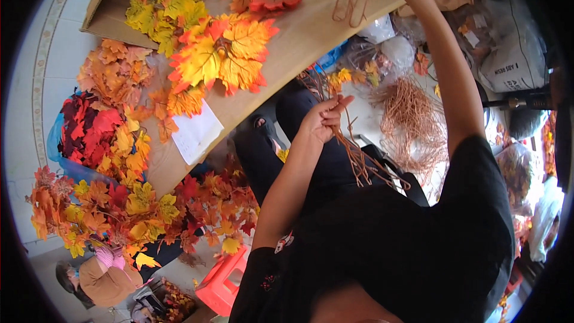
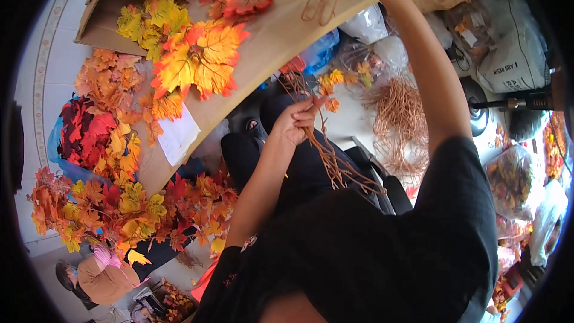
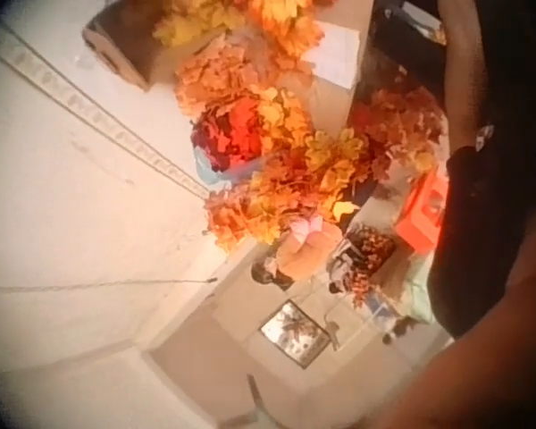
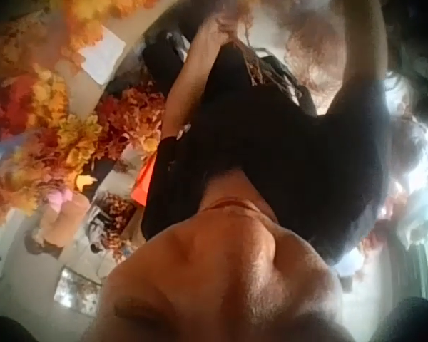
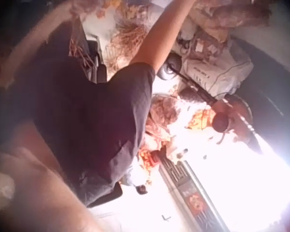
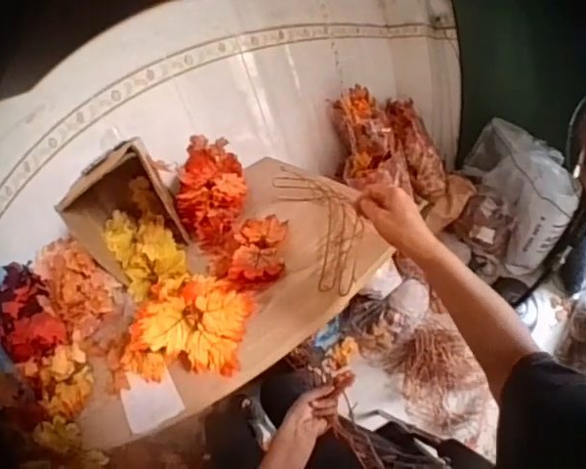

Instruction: The person untangles brown plastic branches from a pile and attaches artificial autumn leaves onto the branch stems by hand.

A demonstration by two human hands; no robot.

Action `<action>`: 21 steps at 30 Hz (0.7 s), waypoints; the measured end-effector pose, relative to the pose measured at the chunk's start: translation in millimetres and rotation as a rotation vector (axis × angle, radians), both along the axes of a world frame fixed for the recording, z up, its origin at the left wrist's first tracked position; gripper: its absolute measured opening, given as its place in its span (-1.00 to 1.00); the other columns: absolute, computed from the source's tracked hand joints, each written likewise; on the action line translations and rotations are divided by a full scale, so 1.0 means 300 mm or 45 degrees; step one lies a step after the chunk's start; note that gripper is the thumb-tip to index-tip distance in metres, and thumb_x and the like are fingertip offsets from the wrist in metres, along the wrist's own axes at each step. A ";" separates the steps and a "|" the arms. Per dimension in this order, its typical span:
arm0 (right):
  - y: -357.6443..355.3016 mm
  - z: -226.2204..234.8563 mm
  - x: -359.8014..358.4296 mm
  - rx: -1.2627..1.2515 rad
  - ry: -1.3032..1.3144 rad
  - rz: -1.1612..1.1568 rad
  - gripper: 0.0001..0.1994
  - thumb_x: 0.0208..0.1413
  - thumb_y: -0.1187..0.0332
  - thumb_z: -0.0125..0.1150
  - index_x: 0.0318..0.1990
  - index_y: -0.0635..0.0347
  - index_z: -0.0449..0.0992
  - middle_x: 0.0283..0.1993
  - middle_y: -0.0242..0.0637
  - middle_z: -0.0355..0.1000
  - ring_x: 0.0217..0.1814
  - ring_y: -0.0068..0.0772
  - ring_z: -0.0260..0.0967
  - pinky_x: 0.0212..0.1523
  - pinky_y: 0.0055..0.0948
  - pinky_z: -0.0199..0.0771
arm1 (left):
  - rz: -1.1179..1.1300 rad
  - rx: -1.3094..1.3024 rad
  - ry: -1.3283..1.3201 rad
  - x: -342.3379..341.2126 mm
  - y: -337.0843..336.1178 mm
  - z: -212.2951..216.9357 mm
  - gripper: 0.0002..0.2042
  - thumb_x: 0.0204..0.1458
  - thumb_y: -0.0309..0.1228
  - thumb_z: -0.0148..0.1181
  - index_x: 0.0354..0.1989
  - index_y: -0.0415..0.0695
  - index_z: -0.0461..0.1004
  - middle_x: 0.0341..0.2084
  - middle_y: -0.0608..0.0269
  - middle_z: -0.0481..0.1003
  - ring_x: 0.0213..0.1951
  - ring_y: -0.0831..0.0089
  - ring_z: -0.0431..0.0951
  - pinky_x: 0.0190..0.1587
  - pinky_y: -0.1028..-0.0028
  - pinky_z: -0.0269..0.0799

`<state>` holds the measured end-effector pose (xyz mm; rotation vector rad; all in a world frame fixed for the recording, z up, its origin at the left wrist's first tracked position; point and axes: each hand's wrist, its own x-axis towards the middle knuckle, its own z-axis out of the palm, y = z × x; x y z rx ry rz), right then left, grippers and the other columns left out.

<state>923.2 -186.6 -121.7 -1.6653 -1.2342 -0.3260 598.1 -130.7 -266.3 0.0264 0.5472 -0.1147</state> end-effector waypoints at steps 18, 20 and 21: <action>-0.782 -0.551 -0.630 -0.311 1.706 -0.238 -0.70 -0.04 0.41 0.11 -0.11 0.27 0.39 -0.33 -0.27 0.44 -0.32 -0.50 0.38 -0.29 -0.56 0.37 | -0.193 0.185 0.279 0.111 -0.273 0.063 -0.60 -0.02 -0.16 0.11 -0.20 -0.27 0.28 -0.14 -0.12 0.32 -0.62 0.67 0.33 -0.66 0.78 0.25; -0.986 -0.707 -0.551 -0.212 1.754 -0.464 -0.73 -0.06 0.46 0.06 -0.14 0.27 0.40 -0.34 -0.29 0.43 -0.35 -0.52 0.38 -0.34 -0.60 0.39 | -0.137 0.158 0.306 0.086 -0.244 0.022 -0.59 0.08 -0.14 -0.05 -0.14 -0.32 0.30 -0.11 -0.14 0.30 -0.47 0.47 0.43 -0.50 0.62 0.42; -1.138 -0.856 -0.512 -0.232 1.764 -0.648 -0.75 -0.07 0.48 0.05 -0.17 0.29 0.41 -0.40 -0.28 0.42 -0.41 -0.53 0.40 -0.46 -0.65 0.37 | -0.140 0.157 0.322 0.085 -0.235 0.001 -0.59 0.08 -0.14 -0.05 -0.14 -0.32 0.30 -0.11 -0.14 0.30 -0.47 0.47 0.43 -0.50 0.62 0.42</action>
